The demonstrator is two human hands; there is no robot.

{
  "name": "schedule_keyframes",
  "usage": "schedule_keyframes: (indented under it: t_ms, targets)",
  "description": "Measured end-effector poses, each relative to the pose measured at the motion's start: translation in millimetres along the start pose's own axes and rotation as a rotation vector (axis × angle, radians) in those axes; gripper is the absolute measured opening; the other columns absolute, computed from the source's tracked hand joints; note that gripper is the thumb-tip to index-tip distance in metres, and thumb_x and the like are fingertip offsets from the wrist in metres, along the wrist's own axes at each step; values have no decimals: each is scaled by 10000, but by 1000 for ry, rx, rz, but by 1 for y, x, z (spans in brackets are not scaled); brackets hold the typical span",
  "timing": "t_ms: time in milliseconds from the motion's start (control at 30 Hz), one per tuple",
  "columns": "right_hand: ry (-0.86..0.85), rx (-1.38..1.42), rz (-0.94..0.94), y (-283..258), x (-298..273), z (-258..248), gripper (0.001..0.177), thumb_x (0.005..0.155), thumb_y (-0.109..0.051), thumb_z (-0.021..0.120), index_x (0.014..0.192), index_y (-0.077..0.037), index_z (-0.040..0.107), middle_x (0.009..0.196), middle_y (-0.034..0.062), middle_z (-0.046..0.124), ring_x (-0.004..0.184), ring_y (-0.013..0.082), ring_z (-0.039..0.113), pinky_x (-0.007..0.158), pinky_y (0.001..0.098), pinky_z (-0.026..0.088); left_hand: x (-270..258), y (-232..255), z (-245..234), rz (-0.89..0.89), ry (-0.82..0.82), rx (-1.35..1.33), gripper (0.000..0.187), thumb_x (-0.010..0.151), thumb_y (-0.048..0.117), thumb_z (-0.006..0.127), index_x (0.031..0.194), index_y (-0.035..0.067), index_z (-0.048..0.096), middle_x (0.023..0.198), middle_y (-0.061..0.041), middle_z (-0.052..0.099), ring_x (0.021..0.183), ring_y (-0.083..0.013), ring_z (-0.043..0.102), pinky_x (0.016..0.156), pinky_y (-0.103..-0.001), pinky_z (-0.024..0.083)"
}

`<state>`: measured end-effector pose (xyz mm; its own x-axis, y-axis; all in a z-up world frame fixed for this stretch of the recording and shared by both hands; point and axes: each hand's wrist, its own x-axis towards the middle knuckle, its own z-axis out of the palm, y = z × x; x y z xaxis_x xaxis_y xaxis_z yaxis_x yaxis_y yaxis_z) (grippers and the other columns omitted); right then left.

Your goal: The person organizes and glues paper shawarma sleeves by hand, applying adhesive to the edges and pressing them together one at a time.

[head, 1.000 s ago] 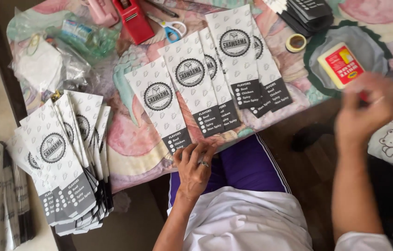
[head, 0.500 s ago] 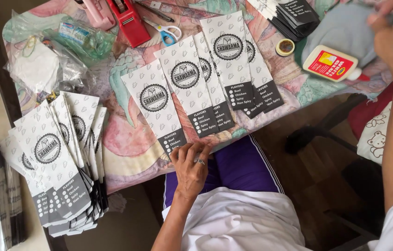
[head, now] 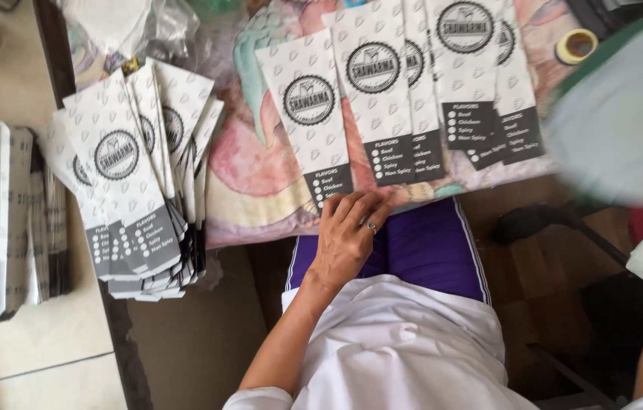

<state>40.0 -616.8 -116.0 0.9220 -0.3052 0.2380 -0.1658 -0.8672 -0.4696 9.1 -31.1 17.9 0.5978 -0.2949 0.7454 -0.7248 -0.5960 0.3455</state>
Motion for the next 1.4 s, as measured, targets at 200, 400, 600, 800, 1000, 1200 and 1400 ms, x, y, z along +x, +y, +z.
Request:
schedule_keyframes:
  t_ms: [200,400,600,800,1000,1200,1400]
  targets:
    - [-153,976,260,-224,-158,-16,295,965,17,724,1196,-2,541,971,112,674,829,143,677,771,251,568,-13,16,-4,-53,25,-126,235,1013,36,537,1080,83,757,1042,-121,692,924,-323,678,842,-417,516]
    - [-169,220,-279,-273,-191,-7,359,940,-145,746,1298,-118,728,1298,96,675,1162,305,665,956,423,540,-48,46,30,-153,-54,-328,179,990,59,593,1066,67,755,993,-133,691,801,-321,658,704,-416,519]
    - [-281,257,-218,-266,-230,35,507,739,-239,878,1236,-205,783,944,27,695,629,157,643,581,303,570,-108,40,89,-250,-428,-345,335,812,272,812,1086,84,771,968,-100,645,879,-301,680,797,-414,564]
    - [-147,190,-422,-268,-232,40,218,875,-238,815,1084,-179,817,896,7,677,724,207,702,632,323,602,-122,40,102,-233,-385,-319,202,846,238,802,941,60,793,936,-97,684,857,-276,703,792,-359,581]
    - [-102,384,-267,-271,-234,46,121,812,-164,878,890,-133,791,795,-16,702,680,199,700,639,292,581,-141,32,115,-370,-395,-509,157,879,235,799,929,92,755,909,-60,670,857,-258,726,781,-335,597]
    - [-89,420,-153,-271,-232,52,183,758,-173,922,815,-124,755,705,-9,683,658,158,696,632,284,569,-133,21,105,-408,-388,-705,118,886,148,793,923,64,718,883,-73,681,833,-287,740,745,-342,603]
    - [-82,467,-236,-297,-213,51,142,803,-115,885,852,-101,753,772,20,701,675,194,694,644,306,577,-100,23,71,-267,-393,-543,148,955,37,698,830,-13,637,828,-138,626,744,-337,704,659,-354,582]
